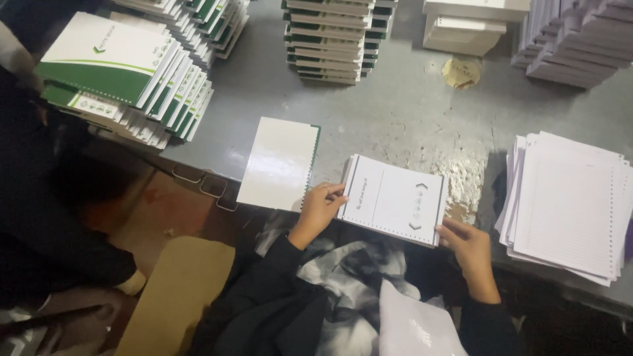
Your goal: Assembling spiral-bound notebooks by inspecting paper stacks, adding covers, and stacking the finished products on a workbench.
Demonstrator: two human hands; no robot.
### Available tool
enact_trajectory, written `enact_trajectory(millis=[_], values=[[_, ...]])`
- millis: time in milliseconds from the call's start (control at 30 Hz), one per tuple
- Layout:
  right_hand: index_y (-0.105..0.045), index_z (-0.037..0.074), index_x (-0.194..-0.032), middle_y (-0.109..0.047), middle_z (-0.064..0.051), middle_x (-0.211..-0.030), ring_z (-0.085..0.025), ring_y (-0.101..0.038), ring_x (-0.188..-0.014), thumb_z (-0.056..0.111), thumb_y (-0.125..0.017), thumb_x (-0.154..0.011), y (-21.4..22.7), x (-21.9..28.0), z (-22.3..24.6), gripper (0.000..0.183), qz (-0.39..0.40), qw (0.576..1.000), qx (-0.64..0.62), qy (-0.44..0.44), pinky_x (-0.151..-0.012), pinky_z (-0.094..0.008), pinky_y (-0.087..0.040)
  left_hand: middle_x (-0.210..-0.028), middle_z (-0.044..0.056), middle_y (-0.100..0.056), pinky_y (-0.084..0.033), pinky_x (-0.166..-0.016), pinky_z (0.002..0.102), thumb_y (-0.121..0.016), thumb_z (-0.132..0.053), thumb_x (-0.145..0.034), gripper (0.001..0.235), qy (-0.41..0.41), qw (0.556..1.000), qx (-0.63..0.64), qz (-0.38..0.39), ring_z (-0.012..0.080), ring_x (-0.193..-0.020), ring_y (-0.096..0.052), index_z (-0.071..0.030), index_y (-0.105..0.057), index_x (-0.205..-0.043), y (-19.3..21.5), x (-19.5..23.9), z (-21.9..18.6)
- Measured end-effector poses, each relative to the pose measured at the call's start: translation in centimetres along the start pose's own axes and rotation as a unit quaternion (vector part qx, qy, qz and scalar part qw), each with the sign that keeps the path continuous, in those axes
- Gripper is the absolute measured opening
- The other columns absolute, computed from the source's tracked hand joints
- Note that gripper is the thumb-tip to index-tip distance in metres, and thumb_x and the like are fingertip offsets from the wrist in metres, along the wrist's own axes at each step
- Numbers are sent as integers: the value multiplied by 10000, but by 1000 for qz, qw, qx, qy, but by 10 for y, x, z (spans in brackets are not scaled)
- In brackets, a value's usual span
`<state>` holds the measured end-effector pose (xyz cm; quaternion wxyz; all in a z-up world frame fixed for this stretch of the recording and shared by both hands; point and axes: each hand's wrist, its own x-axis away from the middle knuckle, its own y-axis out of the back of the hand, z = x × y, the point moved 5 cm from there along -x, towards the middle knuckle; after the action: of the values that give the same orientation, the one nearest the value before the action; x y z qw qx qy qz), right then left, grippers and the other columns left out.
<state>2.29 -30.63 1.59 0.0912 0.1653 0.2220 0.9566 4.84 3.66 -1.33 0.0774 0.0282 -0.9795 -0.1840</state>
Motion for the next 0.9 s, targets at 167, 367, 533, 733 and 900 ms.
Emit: enact_trajectory(millis=[167, 367, 533, 733, 900], values=[[-751, 21, -1210, -715, -321, -1117, -477, -674, -1032, 104, -848, -868, 0, 2, 7, 365, 11, 1000, 21, 5, -831, -509, -586, -1107, 166, -719, -638, -840, 305, -759, -185, -939, 365, -1, 1000, -19, 10, 282, -1008, -730, -25, -707, -1263, 4, 6, -14], [-765, 60, -1209, -732, -287, -1122, -445, -695, -1036, 152, -845, -878, 3, 21, 38, 352, 16, 998, 53, -1, -835, -498, -587, -1053, 155, -698, -639, -794, 311, -706, -234, -995, 325, -47, 998, -52, -3, 268, -968, -711, -29, -714, -1246, 4, 4, -10], [-731, 22, -1237, -712, -344, -1095, -447, -693, -1011, 260, -773, -977, -1, 11, 24, 355, 31, 999, 19, -19, -861, -507, -570, -1042, 126, -691, -617, -787, 305, -672, -244, -1017, 334, -63, 995, -72, -2, 232, -949, -684, -25, -704, -1267, -1, 2, -4], [-737, 12, -1226, -717, -341, -1096, -435, -698, -1013, 261, -762, -990, -3, 1, 6, 344, 34, 999, 33, -15, -848, -502, -571, -1068, 122, -676, -599, -803, 313, -657, -228, -1021, 354, -67, 994, -91, 2, 239, -968, -668, -12, -679, -1301, -1, 7, -9], [-749, 25, -1231, -745, -286, -1119, -424, -701, -1067, 277, -734, -1008, -1, 13, 28, 337, 26, 993, 113, 9, -904, -508, -569, -1077, 134, -668, -597, -808, 335, -645, -219, -1024, 355, -59, 993, -100, 1, 257, -964, -670, 3, -673, -1300, 2, 12, -17]])
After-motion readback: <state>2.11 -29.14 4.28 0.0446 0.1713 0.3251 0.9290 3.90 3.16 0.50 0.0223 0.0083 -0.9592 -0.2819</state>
